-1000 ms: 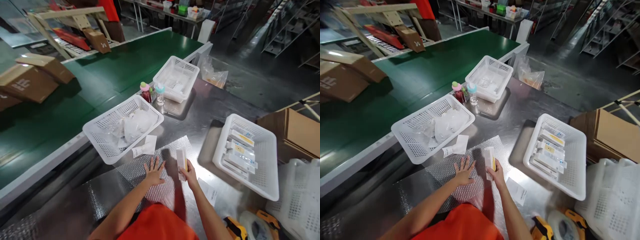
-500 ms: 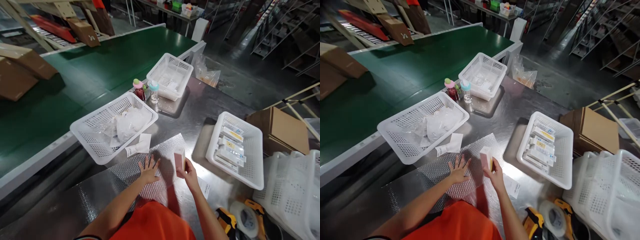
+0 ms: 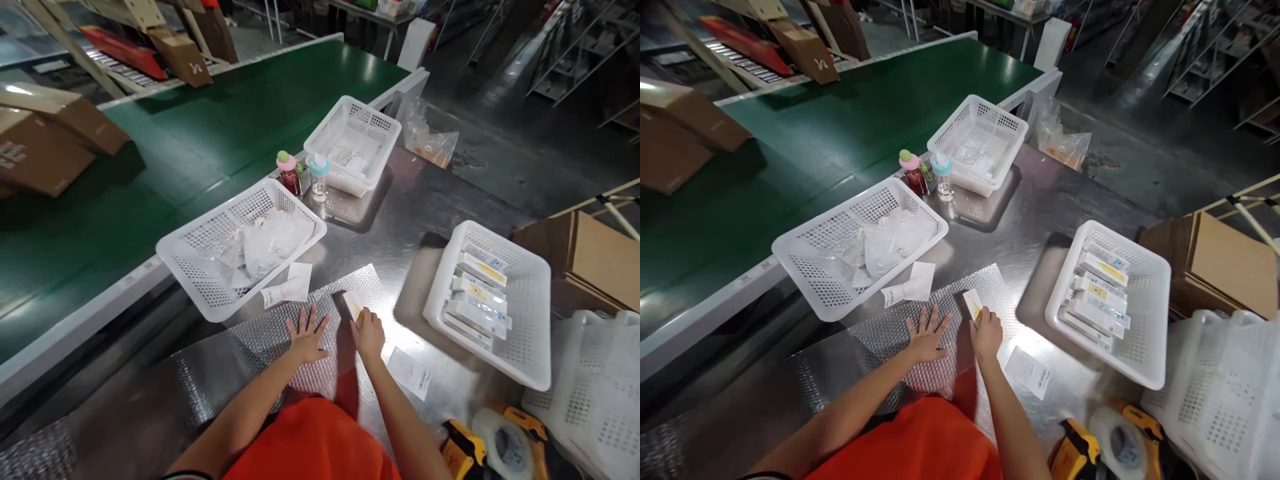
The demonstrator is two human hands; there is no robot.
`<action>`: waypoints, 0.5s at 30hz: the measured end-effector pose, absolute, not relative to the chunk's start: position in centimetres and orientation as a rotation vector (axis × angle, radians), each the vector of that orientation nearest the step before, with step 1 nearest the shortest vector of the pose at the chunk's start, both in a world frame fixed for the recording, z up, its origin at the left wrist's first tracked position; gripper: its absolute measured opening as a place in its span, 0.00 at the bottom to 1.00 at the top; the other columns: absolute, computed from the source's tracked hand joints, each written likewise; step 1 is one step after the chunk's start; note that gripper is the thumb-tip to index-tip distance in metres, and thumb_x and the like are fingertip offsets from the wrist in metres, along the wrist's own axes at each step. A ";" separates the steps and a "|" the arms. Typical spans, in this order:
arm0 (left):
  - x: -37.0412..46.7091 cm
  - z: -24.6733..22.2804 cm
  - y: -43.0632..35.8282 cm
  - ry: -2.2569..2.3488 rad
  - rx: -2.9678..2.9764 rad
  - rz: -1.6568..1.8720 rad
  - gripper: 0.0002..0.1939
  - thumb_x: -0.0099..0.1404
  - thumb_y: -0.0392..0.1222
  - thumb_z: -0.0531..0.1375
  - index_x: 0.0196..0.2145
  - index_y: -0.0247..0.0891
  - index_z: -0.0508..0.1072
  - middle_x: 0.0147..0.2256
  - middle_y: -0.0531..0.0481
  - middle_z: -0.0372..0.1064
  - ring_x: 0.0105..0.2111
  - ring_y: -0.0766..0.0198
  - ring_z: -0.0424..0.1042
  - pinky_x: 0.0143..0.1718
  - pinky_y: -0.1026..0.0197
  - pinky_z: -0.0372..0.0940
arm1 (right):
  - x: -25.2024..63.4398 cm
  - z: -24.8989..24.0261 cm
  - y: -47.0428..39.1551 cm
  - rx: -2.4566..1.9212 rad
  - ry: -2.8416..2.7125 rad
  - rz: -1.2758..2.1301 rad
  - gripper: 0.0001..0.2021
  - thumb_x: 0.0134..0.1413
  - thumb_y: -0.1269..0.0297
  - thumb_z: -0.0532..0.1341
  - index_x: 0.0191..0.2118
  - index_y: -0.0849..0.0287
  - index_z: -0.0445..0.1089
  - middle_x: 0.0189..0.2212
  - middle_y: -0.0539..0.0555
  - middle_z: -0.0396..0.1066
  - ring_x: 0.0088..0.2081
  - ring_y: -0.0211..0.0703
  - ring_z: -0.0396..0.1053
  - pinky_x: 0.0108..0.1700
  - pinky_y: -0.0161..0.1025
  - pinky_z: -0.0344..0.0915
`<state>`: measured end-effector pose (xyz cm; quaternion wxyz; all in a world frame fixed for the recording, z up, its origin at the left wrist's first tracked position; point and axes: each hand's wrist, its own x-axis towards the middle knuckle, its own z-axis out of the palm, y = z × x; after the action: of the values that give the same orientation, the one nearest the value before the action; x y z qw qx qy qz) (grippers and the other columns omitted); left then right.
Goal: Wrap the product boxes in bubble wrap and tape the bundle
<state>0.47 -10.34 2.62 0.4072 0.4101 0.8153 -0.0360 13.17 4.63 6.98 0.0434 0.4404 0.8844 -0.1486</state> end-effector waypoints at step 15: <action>0.4 2.6 -10.4 2.049 1.026 -0.106 0.58 0.54 0.65 0.62 0.70 0.53 0.29 0.69 0.44 0.05 0.65 0.31 0.06 0.54 0.18 0.15 | 12.7 4.9 4.2 1.351 2.703 -0.356 0.22 0.65 0.58 0.56 0.59 0.62 0.59 0.47 0.62 0.69 0.47 0.53 0.66 0.43 0.43 0.60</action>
<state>0.39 -10.35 2.62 0.4114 0.4077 0.8141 -0.0422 12.70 4.20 4.92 0.0492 0.4436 0.8872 -0.1167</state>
